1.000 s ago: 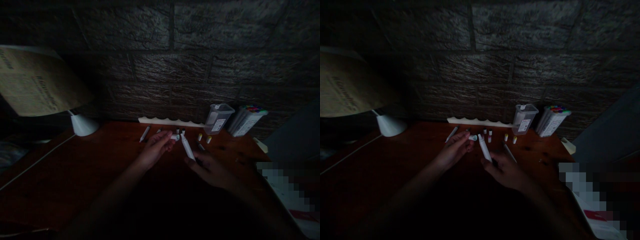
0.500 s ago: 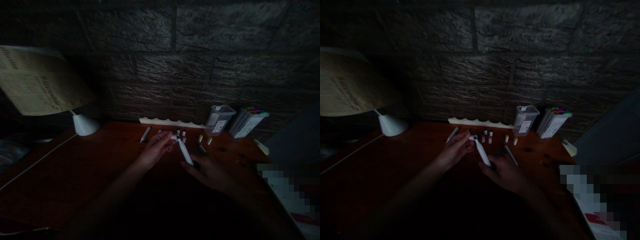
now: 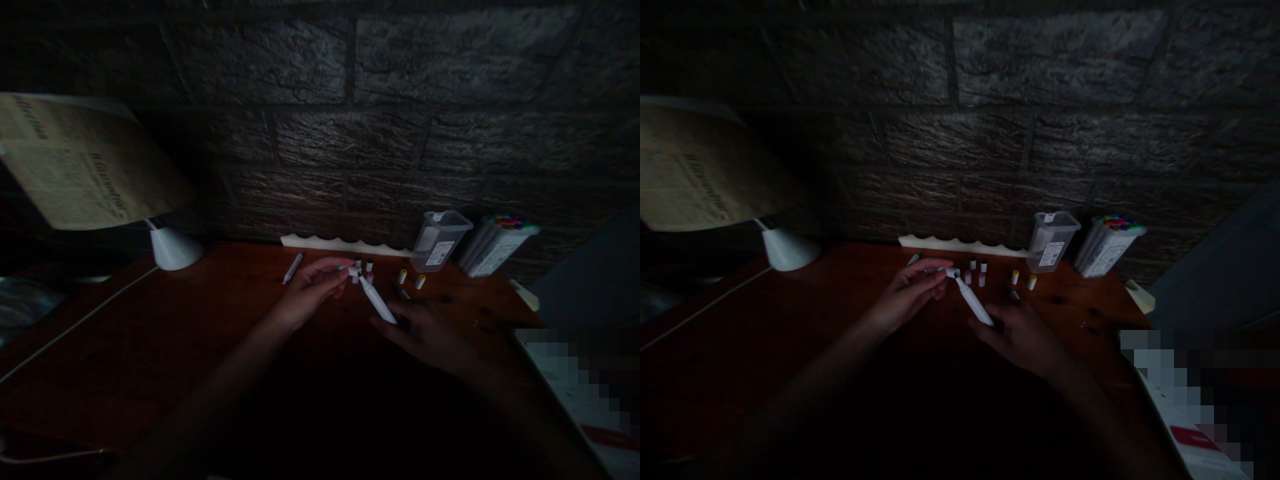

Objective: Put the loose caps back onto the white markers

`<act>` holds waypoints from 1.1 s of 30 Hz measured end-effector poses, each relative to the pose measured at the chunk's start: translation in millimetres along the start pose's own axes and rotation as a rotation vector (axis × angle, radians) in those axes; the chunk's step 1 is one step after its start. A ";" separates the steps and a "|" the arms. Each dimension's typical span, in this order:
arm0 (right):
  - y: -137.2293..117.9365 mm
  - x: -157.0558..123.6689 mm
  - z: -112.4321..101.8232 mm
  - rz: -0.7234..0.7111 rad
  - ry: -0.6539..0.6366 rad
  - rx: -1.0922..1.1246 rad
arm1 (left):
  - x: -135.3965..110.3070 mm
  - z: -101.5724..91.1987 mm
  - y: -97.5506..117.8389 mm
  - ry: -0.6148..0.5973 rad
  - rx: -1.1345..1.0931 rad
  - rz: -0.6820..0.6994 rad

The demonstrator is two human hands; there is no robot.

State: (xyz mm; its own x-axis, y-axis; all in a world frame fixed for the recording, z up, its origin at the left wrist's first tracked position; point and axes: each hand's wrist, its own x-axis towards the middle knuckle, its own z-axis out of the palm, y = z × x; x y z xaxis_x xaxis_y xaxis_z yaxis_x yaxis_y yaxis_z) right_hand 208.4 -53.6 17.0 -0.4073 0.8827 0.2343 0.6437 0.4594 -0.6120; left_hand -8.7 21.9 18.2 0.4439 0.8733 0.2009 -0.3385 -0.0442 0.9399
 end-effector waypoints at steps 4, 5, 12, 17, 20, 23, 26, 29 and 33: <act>-0.5 -1.1 -0.9 0.024 -0.017 0.009 | 0.3 -2.3 3.6 -0.002 0.038 0.033; -0.8 -1.3 -0.9 0.029 -0.021 0.009 | 0.7 -2.8 3.8 -0.005 0.044 0.043; 0.0 -0.6 3.0 0.041 -0.086 -0.074 | 0.7 -4.1 5.7 -0.038 0.256 0.110; -1.2 0.0 7.7 0.049 -0.082 -0.072 | -2.9 -1.8 4.9 -0.091 0.343 0.096; -4.5 0.7 10.5 0.110 -0.099 0.057 | -3.8 -0.7 2.1 -0.098 0.358 0.097; -9.4 2.0 10.9 0.160 -0.118 0.242 | -5.1 3.0 1.6 -0.116 0.389 0.126; -13.8 2.9 6.4 0.147 -0.074 0.447 | -7.3 9.5 2.6 -0.167 0.430 0.140; -15.2 2.6 -1.6 0.197 -0.077 0.588 | -7.8 13.7 1.6 -0.145 0.423 0.096; -13.7 2.2 -9.8 0.319 0.008 0.778 | -4.3 9.0 -4.4 0.024 0.486 0.113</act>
State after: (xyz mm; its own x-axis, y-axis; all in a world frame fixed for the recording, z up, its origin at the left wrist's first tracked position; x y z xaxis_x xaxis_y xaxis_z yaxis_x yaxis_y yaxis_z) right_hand 205.1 -57.0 33.3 -0.2747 0.9609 -0.0351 0.0958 -0.0090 -0.9954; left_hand -1.7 14.1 15.7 0.4059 0.8607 0.3075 0.0452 -0.3549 0.9338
